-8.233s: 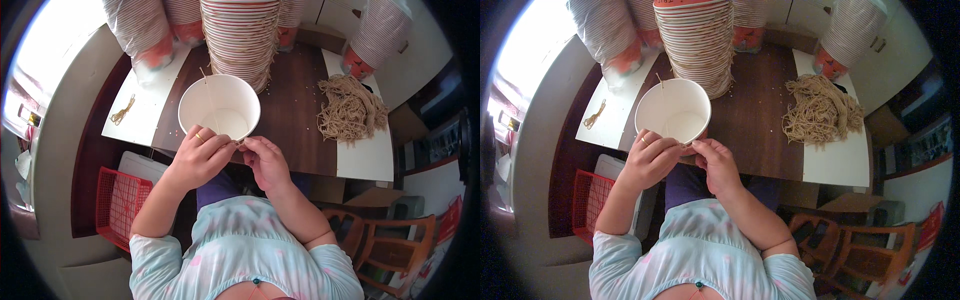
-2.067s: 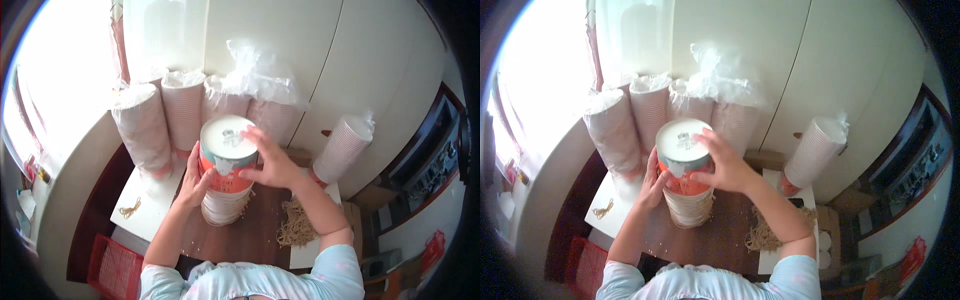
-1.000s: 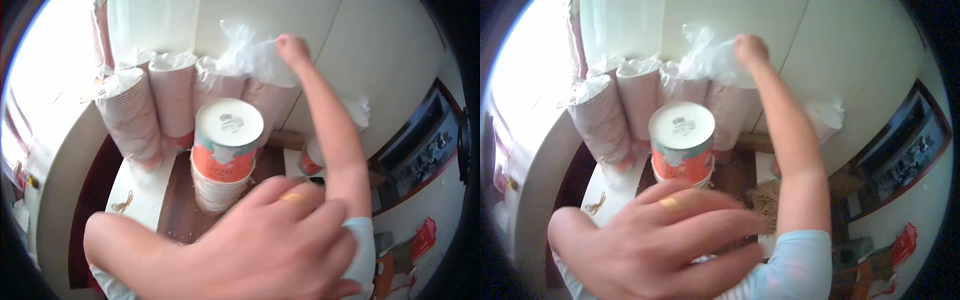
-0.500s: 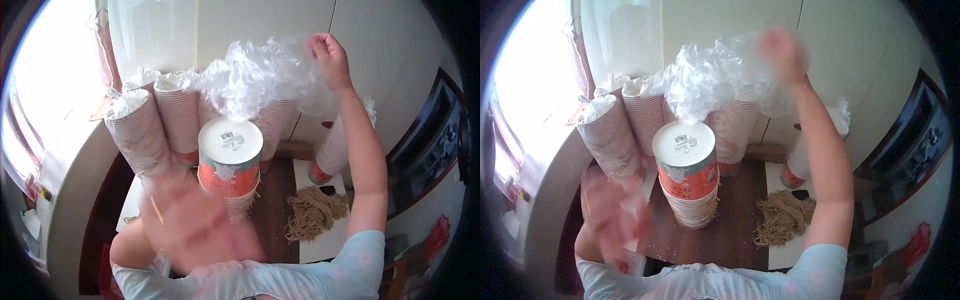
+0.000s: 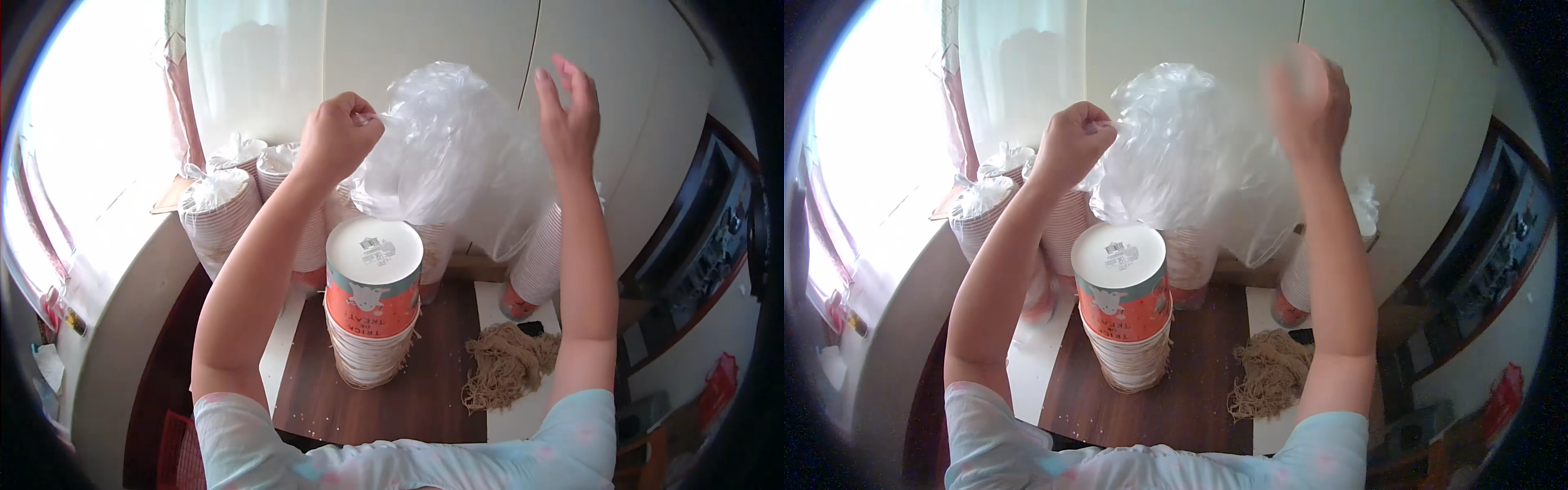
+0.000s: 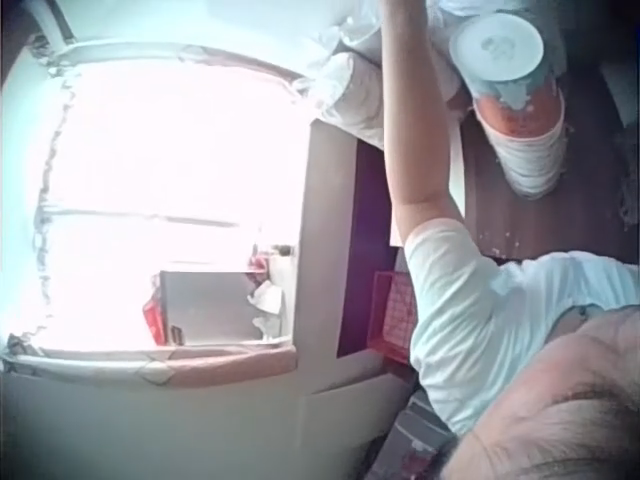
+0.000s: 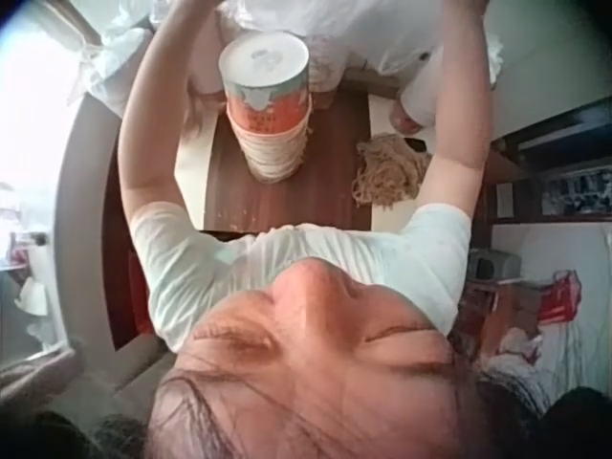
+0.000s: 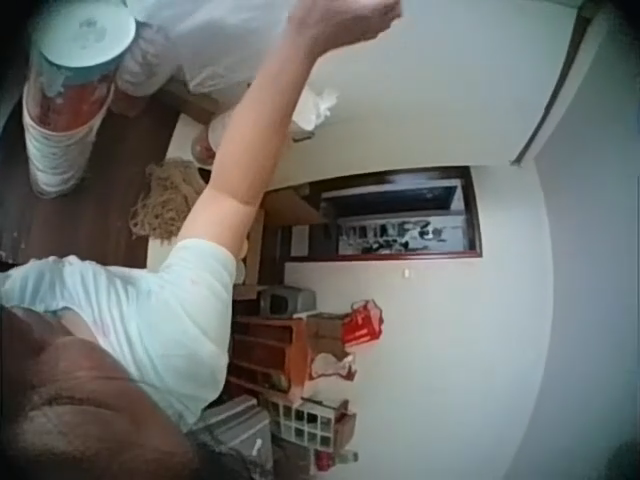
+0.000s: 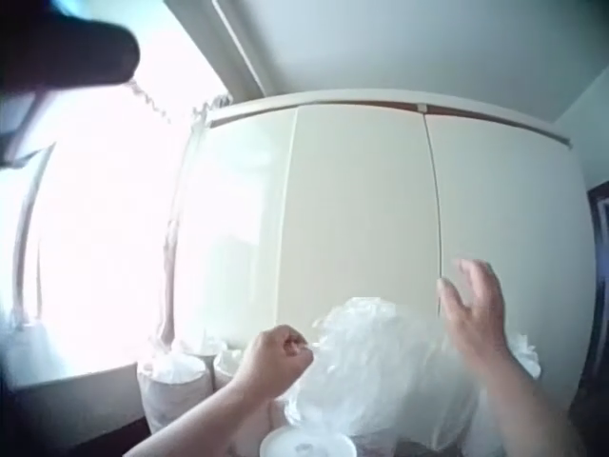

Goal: Tying strings to paper buckets and packing them into plastic bags.

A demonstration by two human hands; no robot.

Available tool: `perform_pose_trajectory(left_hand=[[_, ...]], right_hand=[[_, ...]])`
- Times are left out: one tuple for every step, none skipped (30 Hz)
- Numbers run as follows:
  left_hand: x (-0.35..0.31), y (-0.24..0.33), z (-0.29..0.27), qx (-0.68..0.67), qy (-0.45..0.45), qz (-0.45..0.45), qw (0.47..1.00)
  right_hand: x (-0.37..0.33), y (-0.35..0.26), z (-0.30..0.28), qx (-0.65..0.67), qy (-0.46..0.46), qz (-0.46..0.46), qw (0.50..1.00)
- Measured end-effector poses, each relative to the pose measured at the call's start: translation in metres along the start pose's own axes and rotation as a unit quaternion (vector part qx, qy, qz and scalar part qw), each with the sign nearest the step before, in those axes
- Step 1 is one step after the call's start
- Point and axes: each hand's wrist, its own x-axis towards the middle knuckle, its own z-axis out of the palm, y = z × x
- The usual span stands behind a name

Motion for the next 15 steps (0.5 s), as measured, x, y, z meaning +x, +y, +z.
perform_pose_trajectory(left_hand=[[0.001, 0.003, -0.004, 0.012, -0.001, -0.031, 0.999], [0.001, 0.004, -0.006, 0.023, -0.002, -0.063, 0.998], [0.003, 0.005, -0.001, 0.018, -0.002, -0.059, 0.998], [0.001, 0.004, 0.001, 0.019, 0.005, -0.067, 0.998], [-0.002, 0.008, 0.005, 0.015, 0.008, -0.073, 0.997], [-0.007, 0.013, 0.008, -0.002, -0.021, -0.079, 0.997], [-0.011, 0.026, 0.014, -0.031, -0.056, -0.080, 0.995], [-0.015, 0.030, 0.015, -0.033, -0.080, -0.075, 0.993], [-0.016, 0.026, 0.017, -0.034, -0.084, -0.074, 0.993], [-0.017, 0.019, 0.014, -0.095, -0.095, -0.056, 0.989], [-0.018, 0.015, 0.010, -0.154, -0.106, -0.040, 0.981], [-0.018, 0.012, 0.003, -0.187, -0.137, -0.063, 0.971], [-0.019, 0.004, -0.004, -0.225, -0.137, -0.067, 0.962], [-0.019, -0.001, -0.008, -0.264, -0.138, -0.068, 0.952], [-0.022, -0.003, -0.012, -0.298, -0.129, -0.075, 0.943]], right_hand=[[-0.008, -0.012, -0.016, 0.071, -0.055, 0.049, 0.995], [-0.021, -0.020, -0.030, 0.132, -0.123, 0.122, 0.976], [-0.030, -0.024, -0.043, 0.186, -0.187, 0.192, 0.945], [-0.042, -0.033, -0.044, 0.240, -0.256, 0.224, 0.909], [-0.050, -0.043, -0.041, 0.286, -0.322, 0.256, 0.865], [-0.054, -0.050, -0.033, 0.308, -0.371, 0.312, 0.818], [-0.057, -0.053, -0.030, 0.318, -0.412, 0.369, 0.770], [-0.064, -0.052, -0.020, 0.316, -0.409, 0.372, 0.771], [-0.074, -0.047, -0.007, 0.400, -0.395, 0.367, 0.741], [-0.082, -0.040, 0.001, 0.482, -0.378, 0.357, 0.706], [-0.088, -0.027, 0.006, 0.480, -0.376, 0.359, 0.707], [-0.092, -0.009, 0.009, 0.480, -0.352, 0.408, 0.692], [-0.093, 0.002, 0.009, 0.481, -0.329, 0.455, 0.673], [-0.092, 0.009, 0.003, 0.480, -0.328, 0.454, 0.675], [-0.091, 0.015, -0.003, 0.488, -0.298, 0.450, 0.686]])
